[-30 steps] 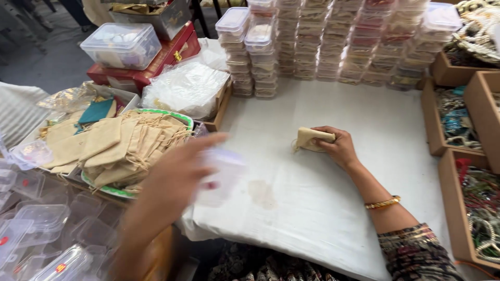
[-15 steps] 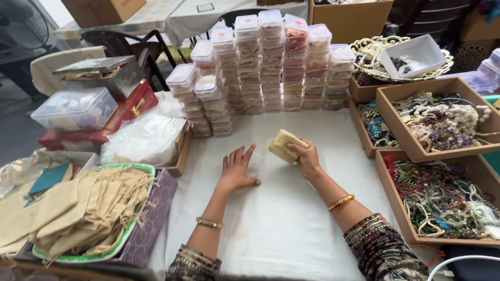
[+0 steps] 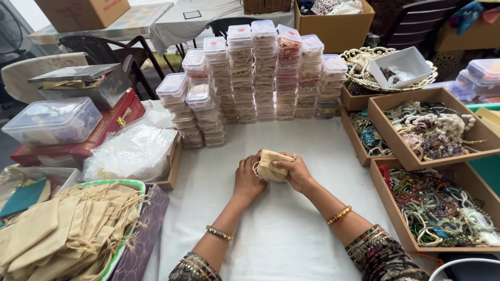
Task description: The person places a small jewelry item into a clear plastic bag and seals it. They then place the bagged item into a small beige cloth pouch, tie the pouch closed, and place it into a small plastic container. The person repeats this process with a second jewelry item.
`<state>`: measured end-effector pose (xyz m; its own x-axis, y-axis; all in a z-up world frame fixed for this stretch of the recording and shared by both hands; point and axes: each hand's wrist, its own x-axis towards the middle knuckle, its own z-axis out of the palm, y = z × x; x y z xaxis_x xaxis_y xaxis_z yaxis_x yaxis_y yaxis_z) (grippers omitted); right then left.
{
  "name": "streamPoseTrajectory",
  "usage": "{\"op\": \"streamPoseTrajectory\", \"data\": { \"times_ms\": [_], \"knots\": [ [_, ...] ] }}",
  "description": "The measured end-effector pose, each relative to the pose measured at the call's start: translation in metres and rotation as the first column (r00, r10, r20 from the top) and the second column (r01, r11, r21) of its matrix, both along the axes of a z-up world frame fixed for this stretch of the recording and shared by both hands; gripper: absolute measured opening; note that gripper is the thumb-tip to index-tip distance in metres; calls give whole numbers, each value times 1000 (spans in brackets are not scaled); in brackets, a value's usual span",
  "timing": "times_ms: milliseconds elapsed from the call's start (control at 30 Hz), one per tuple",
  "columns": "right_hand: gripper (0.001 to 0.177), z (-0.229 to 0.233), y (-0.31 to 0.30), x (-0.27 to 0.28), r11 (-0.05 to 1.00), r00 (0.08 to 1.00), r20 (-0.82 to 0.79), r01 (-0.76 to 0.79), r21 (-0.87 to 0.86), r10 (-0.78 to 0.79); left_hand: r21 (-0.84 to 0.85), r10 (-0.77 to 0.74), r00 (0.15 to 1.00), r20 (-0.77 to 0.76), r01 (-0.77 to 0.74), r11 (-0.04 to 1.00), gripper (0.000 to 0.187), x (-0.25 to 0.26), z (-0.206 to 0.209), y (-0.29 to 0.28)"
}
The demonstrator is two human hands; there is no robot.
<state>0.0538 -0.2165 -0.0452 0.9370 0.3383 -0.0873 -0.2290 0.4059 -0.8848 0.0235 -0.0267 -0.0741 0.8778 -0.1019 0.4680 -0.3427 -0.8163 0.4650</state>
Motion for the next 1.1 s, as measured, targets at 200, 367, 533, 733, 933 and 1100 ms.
{"op": "streamPoseTrajectory", "data": {
  "times_ms": [200, 367, 533, 733, 933, 1100],
  "knots": [
    [33, 17, 4, -5, 991, 999, -30, -34, -127, 30, -35, -41, 999, 9, 42, 999, 84, -2, -1, 7],
    [34, 23, -2, -6, 988, 1000, 1, 13, -151, -14, -67, -36, 998, -48, 33, 997, 73, -13, 16, 6],
    [34, 22, -3, -1, 969, 997, 11, 79, -233, -79, -47, -32, 998, -46, 30, 998, 76, -12, 19, 6],
    [35, 24, -2, -4, 961, 997, -55, 29, -274, -45, -35, -26, 998, -64, 24, 999, 78, -12, 19, 6],
    [36, 30, -1, -8, 981, 999, -6, 44, -188, -46, -71, -40, 995, -95, 33, 997, 75, -12, 22, 6],
    [37, 47, -4, -13, 983, 997, -62, 42, -181, -54, -46, -24, 997, -73, 21, 999, 73, -11, 21, 5]
  ]
}}
